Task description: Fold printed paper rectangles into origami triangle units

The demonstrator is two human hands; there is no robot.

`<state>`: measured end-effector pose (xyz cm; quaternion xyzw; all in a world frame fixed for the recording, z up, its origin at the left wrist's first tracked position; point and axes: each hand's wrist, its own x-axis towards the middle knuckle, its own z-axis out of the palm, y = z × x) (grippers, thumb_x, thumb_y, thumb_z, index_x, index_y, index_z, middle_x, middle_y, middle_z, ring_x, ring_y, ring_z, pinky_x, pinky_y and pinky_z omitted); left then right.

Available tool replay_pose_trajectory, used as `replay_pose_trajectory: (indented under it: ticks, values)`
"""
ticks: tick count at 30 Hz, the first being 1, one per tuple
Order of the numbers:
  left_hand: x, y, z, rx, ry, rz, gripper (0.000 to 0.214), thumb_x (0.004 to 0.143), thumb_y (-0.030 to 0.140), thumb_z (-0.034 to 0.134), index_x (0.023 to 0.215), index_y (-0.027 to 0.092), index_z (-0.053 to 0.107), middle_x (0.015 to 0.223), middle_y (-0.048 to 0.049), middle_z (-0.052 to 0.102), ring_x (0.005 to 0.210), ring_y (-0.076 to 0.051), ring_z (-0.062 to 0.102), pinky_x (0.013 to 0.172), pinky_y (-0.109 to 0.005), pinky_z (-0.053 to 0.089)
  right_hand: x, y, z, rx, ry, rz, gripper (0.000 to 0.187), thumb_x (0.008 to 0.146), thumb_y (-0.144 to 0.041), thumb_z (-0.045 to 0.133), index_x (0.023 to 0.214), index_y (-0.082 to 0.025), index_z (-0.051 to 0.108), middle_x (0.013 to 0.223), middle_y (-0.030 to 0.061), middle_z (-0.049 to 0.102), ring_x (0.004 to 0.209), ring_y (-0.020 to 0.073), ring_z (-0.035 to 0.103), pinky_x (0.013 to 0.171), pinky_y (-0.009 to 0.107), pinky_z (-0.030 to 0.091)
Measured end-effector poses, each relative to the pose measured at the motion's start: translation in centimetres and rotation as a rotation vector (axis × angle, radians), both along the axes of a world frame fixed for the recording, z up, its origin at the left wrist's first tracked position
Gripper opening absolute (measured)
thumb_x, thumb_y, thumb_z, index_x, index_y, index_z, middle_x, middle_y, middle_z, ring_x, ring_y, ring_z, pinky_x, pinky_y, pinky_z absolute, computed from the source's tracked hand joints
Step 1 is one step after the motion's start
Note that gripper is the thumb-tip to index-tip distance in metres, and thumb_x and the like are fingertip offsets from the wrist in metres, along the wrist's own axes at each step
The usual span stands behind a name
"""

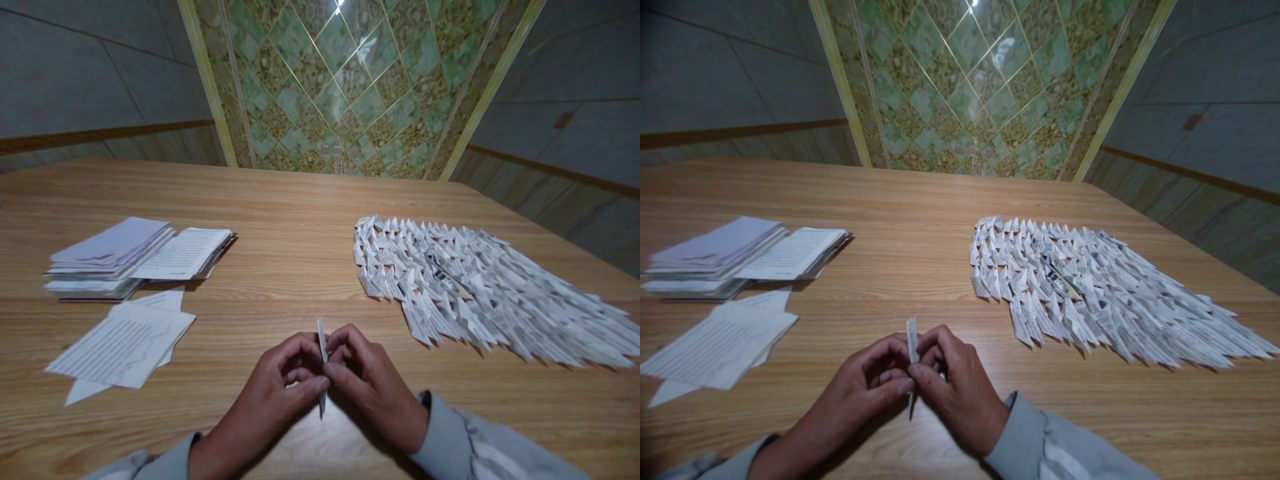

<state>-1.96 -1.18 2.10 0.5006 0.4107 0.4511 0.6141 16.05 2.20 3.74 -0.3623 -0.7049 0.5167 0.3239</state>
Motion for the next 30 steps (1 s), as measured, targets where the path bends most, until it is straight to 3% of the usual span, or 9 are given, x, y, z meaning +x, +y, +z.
replay_pose_trajectory:
  ticks: [7,13,22,30]
  values:
    - [0.24,0.08,0.20,-0.014,-0.012,0.017,0.022,0.082,0.033,0.075,0.090,0.017,0.061,0.090,-0.0036,0.064,0.079,-0.016,0.060,0.069,-0.025,0.049,0.00,0.05,0.09,0.009,-0.009,-0.011,0.010,0.091,-0.026,0.060,0.095,-0.019,0.055,0.072,-0.0037,0.059,0.065,0.0116,0.053,0.059,0.022,0.038]
    - [0.35,0.05,0.46,0.001,0.021,0.040,0.016,0.082,0.025,0.074,0.087,0.018,0.061,0.090,-0.0029,0.063,0.078,-0.015,0.061,0.066,-0.023,0.049,0.18,0.03,0.08,0.026,-0.020,-0.004,0.012,0.090,-0.024,0.061,0.099,-0.019,0.056,0.076,-0.0031,0.061,0.067,0.0125,0.055,0.060,0.023,0.040]
    - [0.14,0.00,0.42,0.008,0.042,0.061,0.014,0.082,0.023,0.074,0.087,0.018,0.062,0.104,-0.0053,0.064,0.084,-0.016,0.063,0.069,-0.025,0.051,0.17,0.08,0.16,0.039,-0.013,-0.006,0.011,0.091,-0.023,0.059,0.101,-0.020,0.056,0.074,-0.0037,0.060,0.066,0.0123,0.055,0.059,0.023,0.039]
    - [0.34,0.21,0.75,0.002,0.055,0.077,0.017,0.083,0.020,0.070,0.098,0.020,0.062,0.098,-0.0050,0.066,0.085,-0.018,0.064,0.073,-0.028,0.053,0.30,0.09,0.21,0.202,-0.177,-0.101,0.009,0.091,-0.020,0.053,0.099,-0.019,0.056,0.076,-0.0001,0.063,0.070,0.0160,0.056,0.063,0.027,0.039]
